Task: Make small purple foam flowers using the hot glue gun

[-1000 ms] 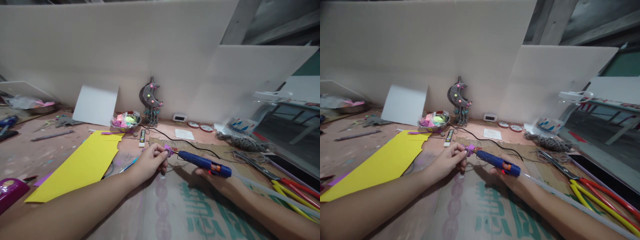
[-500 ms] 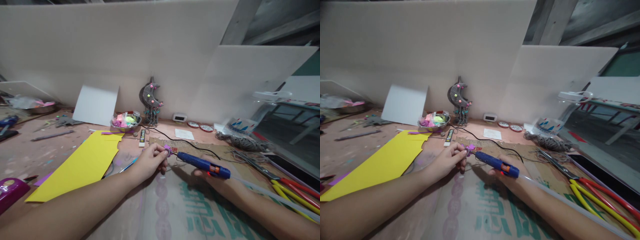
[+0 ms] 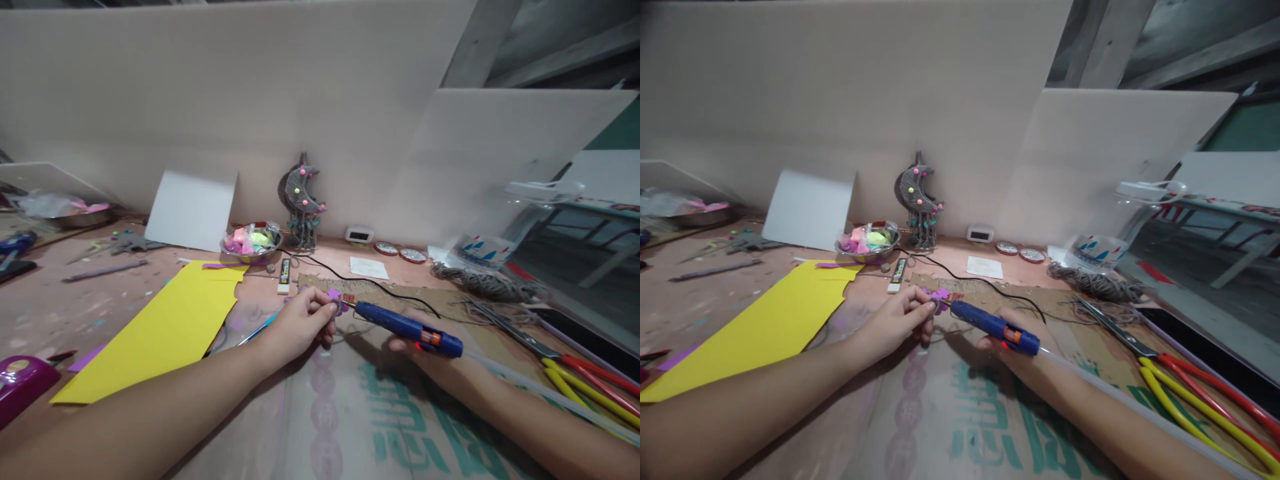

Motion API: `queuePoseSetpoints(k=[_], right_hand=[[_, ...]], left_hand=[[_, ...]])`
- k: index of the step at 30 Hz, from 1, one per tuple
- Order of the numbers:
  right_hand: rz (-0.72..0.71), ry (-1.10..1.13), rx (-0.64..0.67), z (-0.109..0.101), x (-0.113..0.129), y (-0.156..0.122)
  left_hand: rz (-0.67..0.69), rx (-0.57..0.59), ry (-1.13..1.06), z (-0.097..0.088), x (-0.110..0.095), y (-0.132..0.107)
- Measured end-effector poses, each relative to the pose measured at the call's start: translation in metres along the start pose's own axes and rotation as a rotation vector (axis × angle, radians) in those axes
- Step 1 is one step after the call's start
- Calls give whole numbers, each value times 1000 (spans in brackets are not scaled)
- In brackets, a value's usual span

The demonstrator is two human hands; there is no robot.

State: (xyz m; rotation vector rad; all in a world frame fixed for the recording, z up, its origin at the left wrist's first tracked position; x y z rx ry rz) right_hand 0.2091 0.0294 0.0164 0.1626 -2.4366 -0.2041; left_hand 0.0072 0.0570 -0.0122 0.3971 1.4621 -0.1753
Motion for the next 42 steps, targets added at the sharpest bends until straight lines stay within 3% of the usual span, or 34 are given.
queuePoseSetpoints(k=[6,12,18,22,24,26,32,37,42], right_hand=[[5,2,-32,-1,15,2],[-36,58,-26,-1,12,3],[-107,276,-107,-40,29,4],[-66,162,-79,-65,26,36],[15,61,-32,-68,9,62],[130,-125,-74,-71,-13,88],[191,-222,-64,-47,-45,137],[189,-255,-15,-28,-51,142],[143,-348,6,-31,-51,142]], left_hand=[[9,-23,-15,-1,-4,1],[-27,-101,-88,-9,1,4],[-19,-83,-88,-6,0,2],[-33,-79,-111,-3,-1,2],[-31,-78,-96,-3,-1,2],[-24,-75,-79,-3,-1,3],[16,-53,-9,-3,-4,4],[22,-44,103,-3,-12,2],[15,-49,141,-3,-11,2]])
Point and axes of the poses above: each hand's wrist, its own y-axis towards the middle knuckle, its own z-axis out of the palm, x = y × z, the point moved 6 cm from there along y, towards the middle knuckle, and after that the axes turned 7 degrees about z, right-handed, at the moved point
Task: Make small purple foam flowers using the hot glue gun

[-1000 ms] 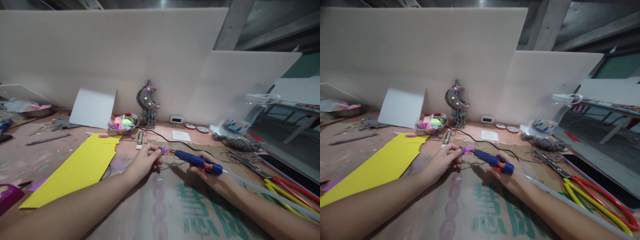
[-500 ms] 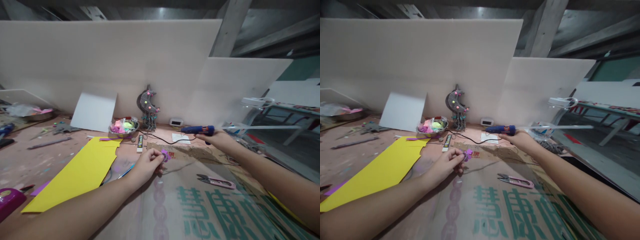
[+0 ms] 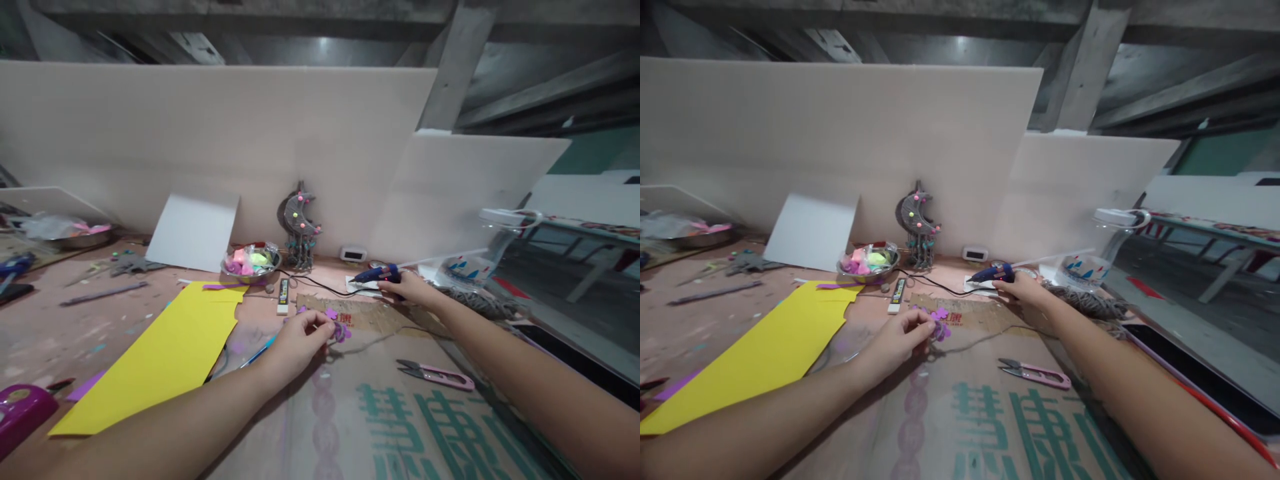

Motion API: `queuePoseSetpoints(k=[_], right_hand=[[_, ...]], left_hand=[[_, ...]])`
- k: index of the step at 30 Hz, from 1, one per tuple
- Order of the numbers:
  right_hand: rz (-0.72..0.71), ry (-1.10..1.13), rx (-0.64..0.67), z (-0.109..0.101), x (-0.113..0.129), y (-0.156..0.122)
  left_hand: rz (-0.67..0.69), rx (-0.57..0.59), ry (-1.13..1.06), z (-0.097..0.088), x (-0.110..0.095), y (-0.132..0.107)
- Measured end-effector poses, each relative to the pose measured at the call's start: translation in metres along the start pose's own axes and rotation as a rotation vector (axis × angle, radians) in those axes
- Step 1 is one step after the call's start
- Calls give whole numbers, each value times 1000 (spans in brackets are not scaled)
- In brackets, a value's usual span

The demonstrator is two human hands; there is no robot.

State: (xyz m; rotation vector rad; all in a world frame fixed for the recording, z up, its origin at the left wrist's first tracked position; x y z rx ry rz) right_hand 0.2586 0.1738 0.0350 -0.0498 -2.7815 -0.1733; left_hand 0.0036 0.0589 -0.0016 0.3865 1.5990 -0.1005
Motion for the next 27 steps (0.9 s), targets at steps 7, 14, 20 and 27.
queuePoseSetpoints(k=[7,14,20,27], right_hand=[[-71,-223,-67,-20,-12,-28],[-265,-105,-56,-17,48,-101],[-147,642,359,36,109,-135],[-109,899,372,57,107,-126]], left_hand=[[15,-28,-13,-1,2,1],[13,-17,-38,-3,-1,1],[7,-19,-98,-2,-1,1],[68,-59,-73,-7,1,3]])
Point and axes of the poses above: each hand's wrist, its own y-axis towards the middle knuckle, its own z-axis out of the palm, x = y × z, the point moved 6 cm from there along y, towards the middle knuckle, and after that the axes turned 7 degrees about z, right-handed, at the moved point
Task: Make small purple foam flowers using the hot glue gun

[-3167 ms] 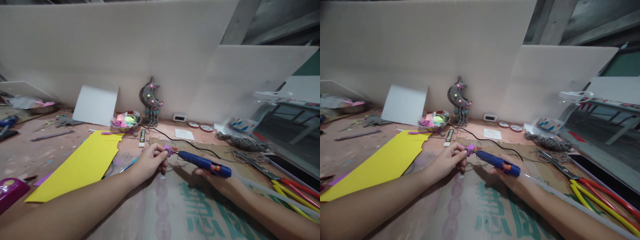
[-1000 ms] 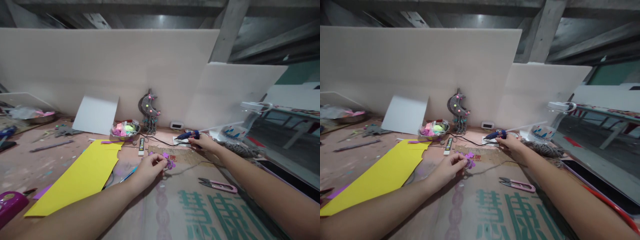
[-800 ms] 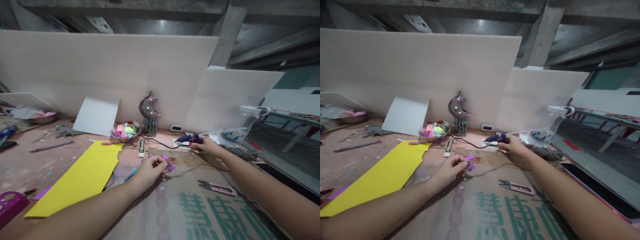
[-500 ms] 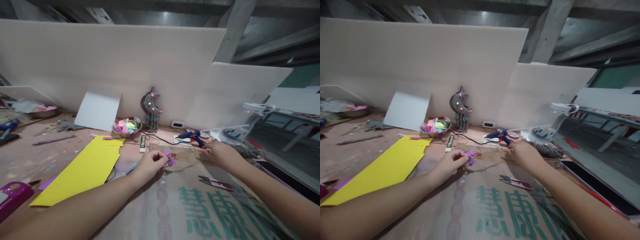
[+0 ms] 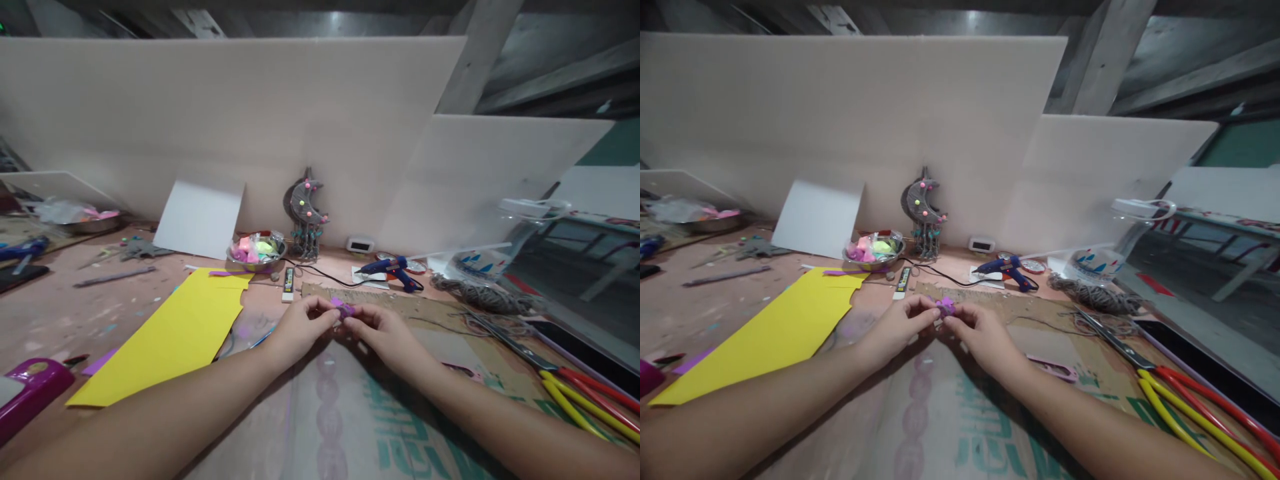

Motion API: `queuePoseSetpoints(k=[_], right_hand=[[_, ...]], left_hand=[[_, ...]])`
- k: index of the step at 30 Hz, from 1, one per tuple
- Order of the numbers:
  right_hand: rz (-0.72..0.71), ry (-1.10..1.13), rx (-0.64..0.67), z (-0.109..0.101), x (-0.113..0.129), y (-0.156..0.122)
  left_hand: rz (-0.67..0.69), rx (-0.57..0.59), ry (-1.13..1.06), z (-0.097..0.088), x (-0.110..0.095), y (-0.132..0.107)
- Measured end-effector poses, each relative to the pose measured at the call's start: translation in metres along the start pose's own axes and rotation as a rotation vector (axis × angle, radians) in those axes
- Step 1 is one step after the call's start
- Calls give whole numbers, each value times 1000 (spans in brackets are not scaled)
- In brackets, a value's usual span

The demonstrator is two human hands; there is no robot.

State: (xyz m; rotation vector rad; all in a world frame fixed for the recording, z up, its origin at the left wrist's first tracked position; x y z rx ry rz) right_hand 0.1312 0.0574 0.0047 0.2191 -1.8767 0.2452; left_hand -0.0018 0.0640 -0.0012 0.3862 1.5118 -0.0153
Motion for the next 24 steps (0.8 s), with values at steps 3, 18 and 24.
queuePoseSetpoints(k=[3,18,24], right_hand=[[26,-43,-58,-5,-1,-2],[-37,-113,-52,-4,8,-5],[58,159,42,7,3,-7]], left_hand=[[6,13,50,1,-1,-1],[33,-51,138,-6,-2,-3],[81,-64,204,-6,-11,-5]])
Point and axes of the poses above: each hand's wrist, its own y-axis towards the middle knuckle, its own z-axis out of the palm, x = y × z, the point moved 6 cm from there along y, towards the middle knuckle, and after that the axes turned 7 degrees about z, right-handed, at the moved point
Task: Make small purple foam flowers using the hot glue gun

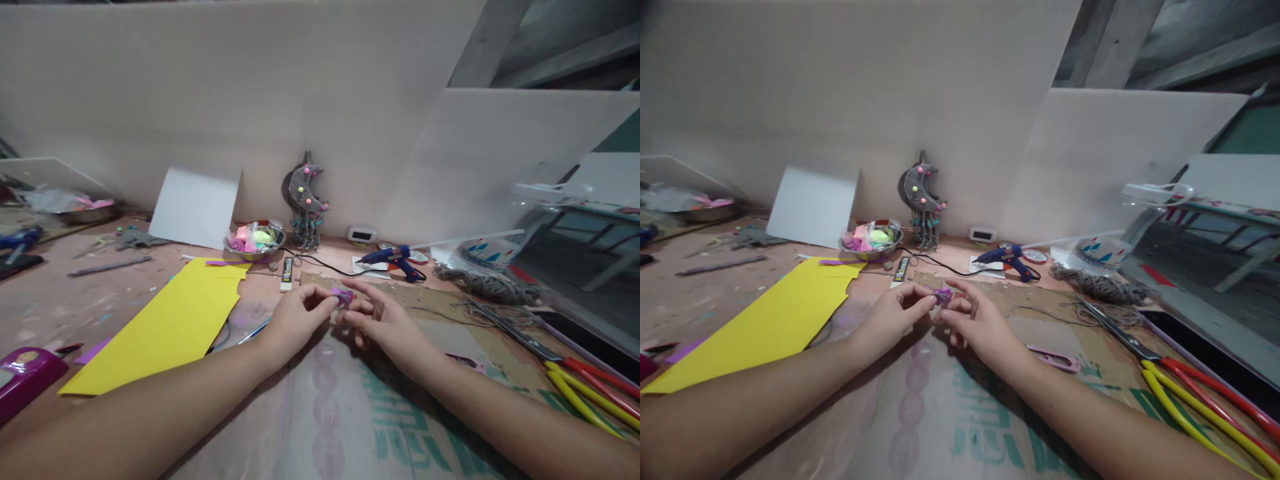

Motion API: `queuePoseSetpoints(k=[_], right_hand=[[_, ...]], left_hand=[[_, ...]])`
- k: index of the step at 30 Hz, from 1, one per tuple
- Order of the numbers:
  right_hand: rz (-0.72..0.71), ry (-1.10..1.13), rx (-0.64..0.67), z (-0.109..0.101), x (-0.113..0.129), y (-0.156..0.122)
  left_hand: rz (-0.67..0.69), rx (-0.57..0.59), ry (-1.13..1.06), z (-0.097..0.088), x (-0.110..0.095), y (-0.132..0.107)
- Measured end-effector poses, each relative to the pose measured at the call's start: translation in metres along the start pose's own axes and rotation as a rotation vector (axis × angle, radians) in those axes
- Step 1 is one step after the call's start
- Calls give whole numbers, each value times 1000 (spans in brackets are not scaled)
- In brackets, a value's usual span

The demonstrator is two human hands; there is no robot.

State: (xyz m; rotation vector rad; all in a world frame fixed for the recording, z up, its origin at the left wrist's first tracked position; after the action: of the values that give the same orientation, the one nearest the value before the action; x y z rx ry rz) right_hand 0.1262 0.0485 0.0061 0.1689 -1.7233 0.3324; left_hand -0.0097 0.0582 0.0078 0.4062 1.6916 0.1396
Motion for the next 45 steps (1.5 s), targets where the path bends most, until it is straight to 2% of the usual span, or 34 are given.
queuePoseSetpoints(k=[3,6,8,11,14,21,26,31,38,45], right_hand=[[-118,-134,-68,-5,5,-4],[-356,-435,-230,-16,19,-10],[-497,-648,-294,-19,27,-14],[-619,-842,-285,-17,30,-16],[-665,-904,-273,-14,28,-18],[-628,-922,-341,-17,24,-17],[-706,-887,-322,-20,29,-20],[-702,-840,-305,-17,29,-21],[-405,-582,-374,-21,23,-15],[-249,-304,-299,-22,16,-6]], left_hand=[[-27,-27,34,-3,2,0],[-42,25,19,1,7,1],[-31,67,9,5,7,2],[-13,100,31,7,7,1],[-12,110,70,8,6,1],[-11,103,84,8,8,0],[-7,87,93,6,6,0],[21,100,100,6,4,1],[14,124,39,9,5,-1],[-18,127,-50,10,8,-1]])
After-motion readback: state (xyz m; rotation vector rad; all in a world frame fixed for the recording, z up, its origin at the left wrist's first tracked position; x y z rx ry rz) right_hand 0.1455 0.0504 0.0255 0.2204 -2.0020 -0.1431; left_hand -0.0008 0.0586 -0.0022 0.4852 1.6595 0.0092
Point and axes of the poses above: each hand's wrist, its own y-axis towards the middle knuckle, its own z-axis out of the palm, x = y × z, the point moved 6 cm from there along y, towards the middle knuckle, and after that the axes turned 7 degrees about z, right-handed, at the moved point
